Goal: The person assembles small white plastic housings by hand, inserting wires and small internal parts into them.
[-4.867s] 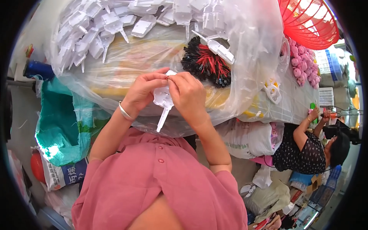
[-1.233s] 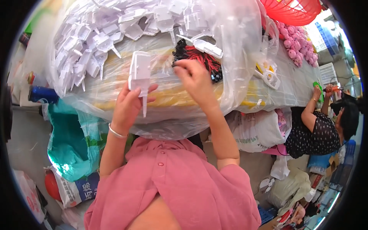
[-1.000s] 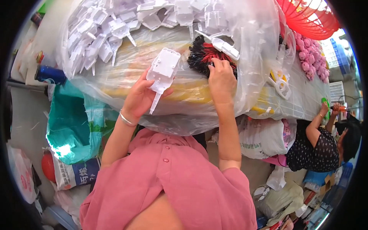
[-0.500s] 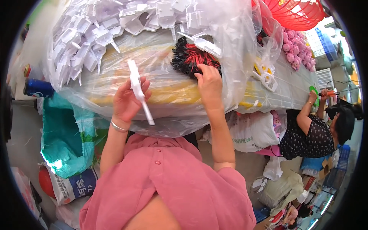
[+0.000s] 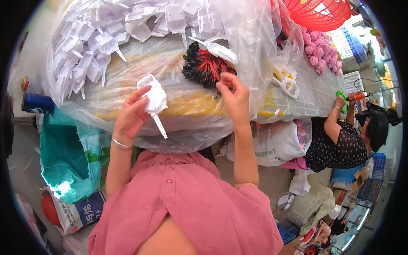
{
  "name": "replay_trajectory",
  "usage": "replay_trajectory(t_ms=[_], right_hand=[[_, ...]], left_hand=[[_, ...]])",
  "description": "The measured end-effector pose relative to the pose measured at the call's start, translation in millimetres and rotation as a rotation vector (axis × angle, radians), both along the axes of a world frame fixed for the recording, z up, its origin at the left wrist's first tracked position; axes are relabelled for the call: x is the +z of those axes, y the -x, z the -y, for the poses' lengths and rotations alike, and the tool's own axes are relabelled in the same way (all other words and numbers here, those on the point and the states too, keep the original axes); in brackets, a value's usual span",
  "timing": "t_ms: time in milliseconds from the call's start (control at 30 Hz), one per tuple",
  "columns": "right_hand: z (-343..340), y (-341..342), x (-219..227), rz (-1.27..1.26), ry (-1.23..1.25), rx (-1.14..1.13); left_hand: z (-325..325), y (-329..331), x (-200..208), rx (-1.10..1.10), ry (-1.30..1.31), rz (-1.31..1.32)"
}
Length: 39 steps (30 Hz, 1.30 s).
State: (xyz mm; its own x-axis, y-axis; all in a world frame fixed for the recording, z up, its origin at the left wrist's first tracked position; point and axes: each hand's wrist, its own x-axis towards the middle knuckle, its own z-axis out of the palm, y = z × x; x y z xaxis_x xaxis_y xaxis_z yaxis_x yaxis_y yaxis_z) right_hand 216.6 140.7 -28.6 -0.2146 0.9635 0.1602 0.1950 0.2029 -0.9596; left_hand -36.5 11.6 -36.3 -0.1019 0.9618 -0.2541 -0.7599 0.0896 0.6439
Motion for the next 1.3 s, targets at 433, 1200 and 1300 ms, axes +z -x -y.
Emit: replay_trajectory(t_ms=[433, 1200, 1300], right_hand=[[20, 4, -13, 0.757, -0.437, -0.266], [33, -3, 9, 0.069, 0.030, -0.196], [50, 22, 31, 0.013, 0.039, -0.015]], left_hand=[[-1, -2, -5, -0.004, -0.029, -0.046], [9, -17, 5, -0.047, 0.098, -0.182], [-2, -26, 15, -0.173, 0.113, -0.322]])
